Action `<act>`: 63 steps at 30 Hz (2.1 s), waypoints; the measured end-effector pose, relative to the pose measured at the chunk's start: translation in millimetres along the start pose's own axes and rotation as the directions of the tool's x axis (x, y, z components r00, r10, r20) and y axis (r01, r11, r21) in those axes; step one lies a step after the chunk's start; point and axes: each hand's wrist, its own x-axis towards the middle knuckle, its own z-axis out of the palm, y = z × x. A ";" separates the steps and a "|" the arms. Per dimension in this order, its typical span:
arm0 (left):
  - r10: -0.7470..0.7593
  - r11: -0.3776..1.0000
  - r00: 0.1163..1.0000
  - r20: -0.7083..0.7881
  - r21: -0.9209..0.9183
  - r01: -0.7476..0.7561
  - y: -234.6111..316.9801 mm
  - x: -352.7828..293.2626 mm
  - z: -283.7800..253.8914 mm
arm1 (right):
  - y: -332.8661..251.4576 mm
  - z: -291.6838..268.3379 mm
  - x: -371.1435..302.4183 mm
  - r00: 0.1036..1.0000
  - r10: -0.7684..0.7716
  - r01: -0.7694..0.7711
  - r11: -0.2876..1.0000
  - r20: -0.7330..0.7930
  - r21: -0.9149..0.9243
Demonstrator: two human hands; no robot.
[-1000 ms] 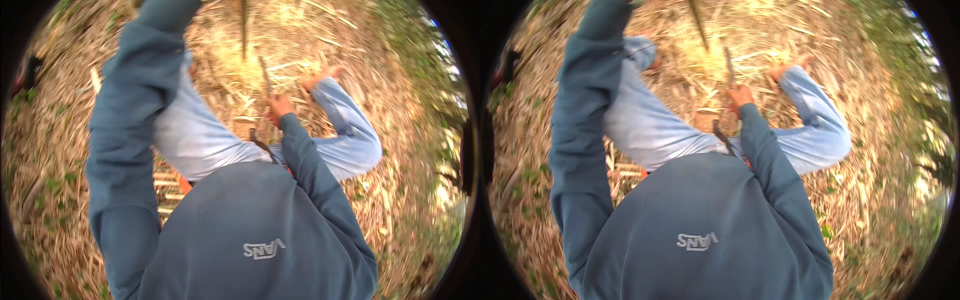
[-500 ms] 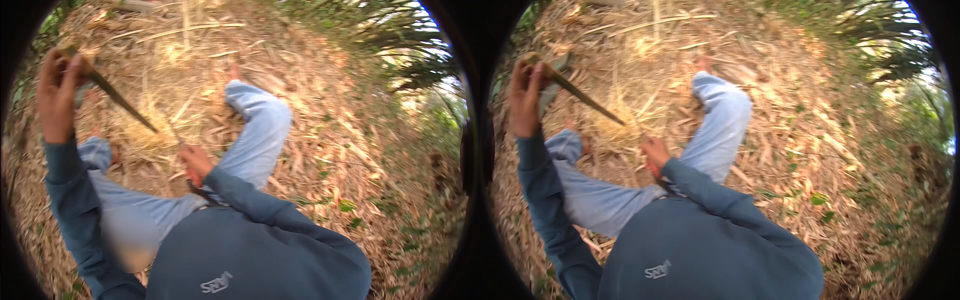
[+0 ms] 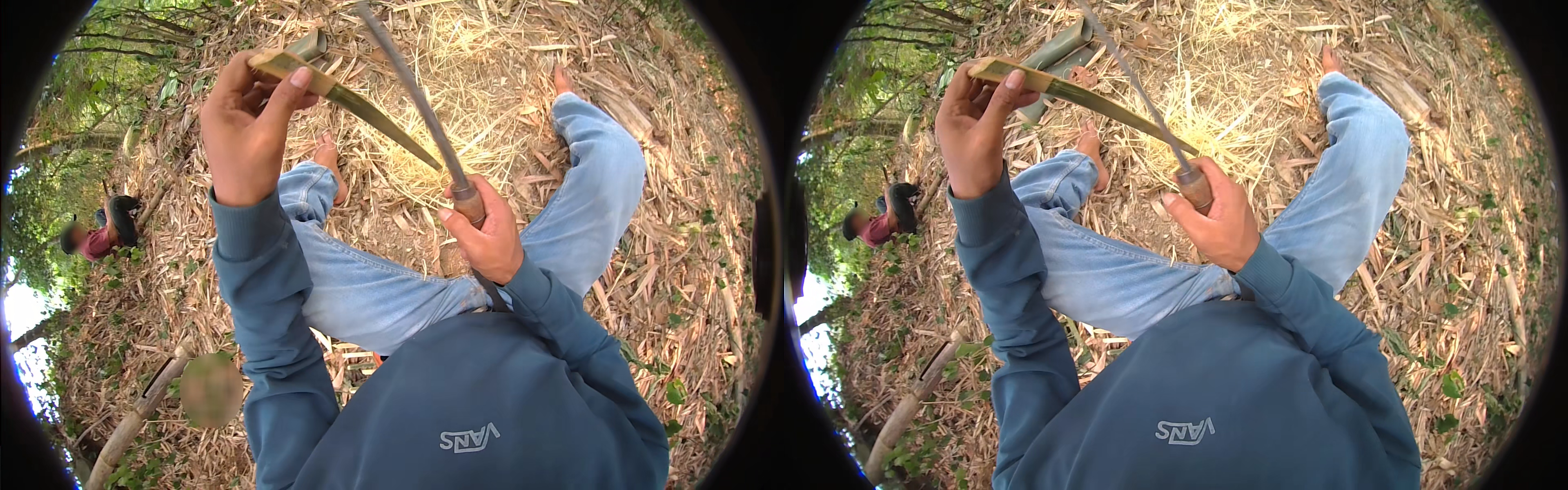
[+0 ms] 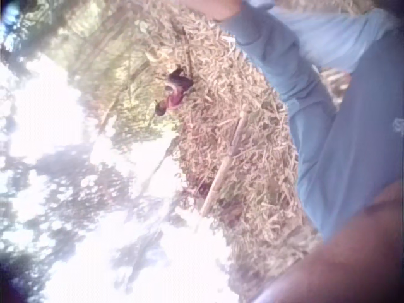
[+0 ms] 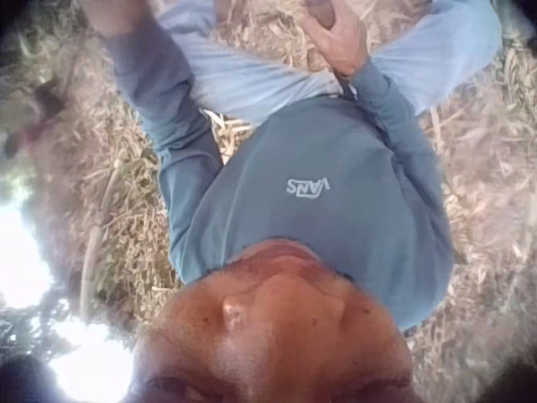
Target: The person sits on the ground and uses a knife to shave thin strips from a long piece of bamboo. They hold the bamboo with their left hand and scrape the surface with the knife in their right hand, creating a pile of shavings on the ground.
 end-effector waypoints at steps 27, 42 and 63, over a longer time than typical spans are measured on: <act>-0.081 0.986 0.976 -0.204 0.126 0.108 -19.5 -40.6 -27.4 | 125.2 -6.0 12.7 0.987 0.158 -0.140 0.897 0.010 -0.420; -0.085 0.986 0.941 -0.327 0.108 0.126 -30.5 -30.8 -37.3 | 178.0 -16.5 21.1 0.961 0.276 -0.243 0.813 -0.016 -0.529; -0.089 0.977 0.958 -0.271 0.161 0.137 -28.5 -32.9 -31.9 | 147.3 -17.9 21.4 0.822 0.560 -0.456 0.756 0.102 -0.469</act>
